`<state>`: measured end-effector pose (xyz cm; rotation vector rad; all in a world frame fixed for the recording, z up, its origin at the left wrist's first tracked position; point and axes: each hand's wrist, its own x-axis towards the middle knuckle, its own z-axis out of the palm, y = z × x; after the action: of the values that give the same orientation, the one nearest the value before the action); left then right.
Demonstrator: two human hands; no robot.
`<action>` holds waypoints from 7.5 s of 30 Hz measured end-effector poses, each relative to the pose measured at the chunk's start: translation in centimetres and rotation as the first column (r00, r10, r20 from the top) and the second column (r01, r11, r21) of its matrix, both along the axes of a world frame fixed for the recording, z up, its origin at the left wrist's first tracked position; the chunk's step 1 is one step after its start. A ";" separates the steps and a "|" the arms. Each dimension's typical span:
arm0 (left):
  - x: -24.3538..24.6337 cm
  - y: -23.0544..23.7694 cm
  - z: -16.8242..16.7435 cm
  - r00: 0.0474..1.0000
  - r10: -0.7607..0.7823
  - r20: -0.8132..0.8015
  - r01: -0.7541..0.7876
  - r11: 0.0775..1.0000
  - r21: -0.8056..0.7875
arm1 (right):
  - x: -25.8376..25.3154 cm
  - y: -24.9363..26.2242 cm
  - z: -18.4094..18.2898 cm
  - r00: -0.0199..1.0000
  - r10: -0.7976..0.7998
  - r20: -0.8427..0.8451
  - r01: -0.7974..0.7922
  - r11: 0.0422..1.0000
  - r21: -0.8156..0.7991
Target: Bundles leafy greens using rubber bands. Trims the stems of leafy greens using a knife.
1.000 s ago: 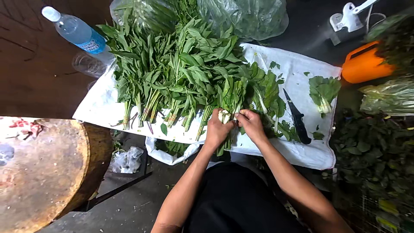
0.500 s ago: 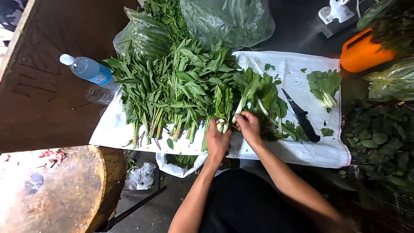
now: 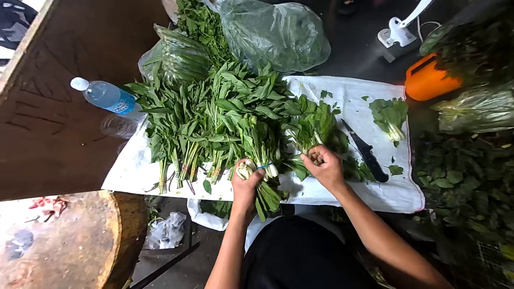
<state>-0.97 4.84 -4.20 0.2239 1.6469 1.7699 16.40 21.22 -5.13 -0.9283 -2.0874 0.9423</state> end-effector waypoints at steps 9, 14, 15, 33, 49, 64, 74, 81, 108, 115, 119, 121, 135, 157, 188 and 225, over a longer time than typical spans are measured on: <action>-0.5 -1.0 0.9 0.993 -0.016 0.114 0.004 0.995 0.104 | 0.0 0.2 0.0 0.998 -0.044 0.033 0.045 0.999 -0.028; -0.3 -1.4 1.5 0.992 -0.035 0.118 0.016 0.988 0.156 | -0.3 0.4 0.0 0.994 -0.104 0.036 0.108 0.980 -0.166; -0.3 -1.5 1.5 0.992 -0.040 0.123 0.019 0.986 0.164 | -0.4 0.4 0.1 0.992 -0.117 0.052 0.125 0.976 -0.180; 2.0 0.6 2.1 0.994 -0.093 -0.049 0.094 0.996 0.007 | -3.6 -3.5 4.5 0.948 0.005 -0.318 -0.270 0.542 -0.796; 2.4 0.6 1.1 0.979 -0.203 0.027 0.198 0.971 0.130 | -3.0 -2.8 4.9 0.935 -0.052 -0.350 -0.233 0.654 -0.720; 6.5 2.3 0.4 0.978 0.134 -0.161 -0.115 0.986 0.122 | -4.8 -2.9 3.1 0.778 -0.589 -0.220 0.017 0.369 -0.929; 6.0 2.8 -0.1 0.933 0.359 -0.012 -0.358 0.932 0.058 | -6.3 -0.6 0.8 0.624 -0.722 -0.299 -0.031 0.359 -0.933; 2.0 1.3 -1.0 0.945 0.223 0.240 -0.260 0.957 0.132 | -4.1 5.0 -0.1 0.970 -0.220 -0.101 0.075 0.671 -0.738; 1.8 -0.4 -0.6 0.968 -0.207 0.144 0.202 0.978 0.047 | -2.8 -2.4 3.0 0.890 0.451 0.065 -0.394 0.834 -0.385; 3.5 0.6 -0.1 0.970 0.014 0.244 -0.007 1.000 -0.029 | -2.3 -0.8 2.2 0.725 0.687 0.033 -0.658 0.707 -0.261; 4.3 1.3 -0.6 0.927 0.159 0.340 -0.152 0.987 -0.049 | -1.4 -2.0 0.3 0.756 0.647 0.099 -0.626 0.759 -0.179; 4.5 1.7 -0.9 0.891 0.216 0.400 -0.217 0.975 -0.042 | -1.2 -2.8 -0.4 0.782 0.613 0.112 -0.592 0.787 -0.172; 2.8 0.2 -3.1 0.960 -0.075 0.269 0.052 0.995 0.091 | -1.5 -4.6 -0.3 0.969 0.239 -0.067 -0.248 0.929 -0.273; 3.1 1.6 -4.2 0.954 0.049 0.295 -0.045 0.999 -0.020 | -1.6 -4.0 -1.3 0.952 0.300 0.066 -0.252 0.885 -0.392; -1.4 -3.9 7.6 0.896 -0.084 -0.436 0.049 0.995 -0.092 | 3.8 0.4 1.1 0.992 -0.002 -0.128 -0.017 0.989 -0.146; 3.6 0.2 5.3 0.881 0.115 0.459 -0.208 0.965 0.157 | -2.1 -6.5 5.7 0.799 0.506 -0.324 -0.495 0.860 0.122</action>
<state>2.59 5.07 1.15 -0.2287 1.1816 1.9389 14.31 14.68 0.60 -0.1487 -2.0549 1.2309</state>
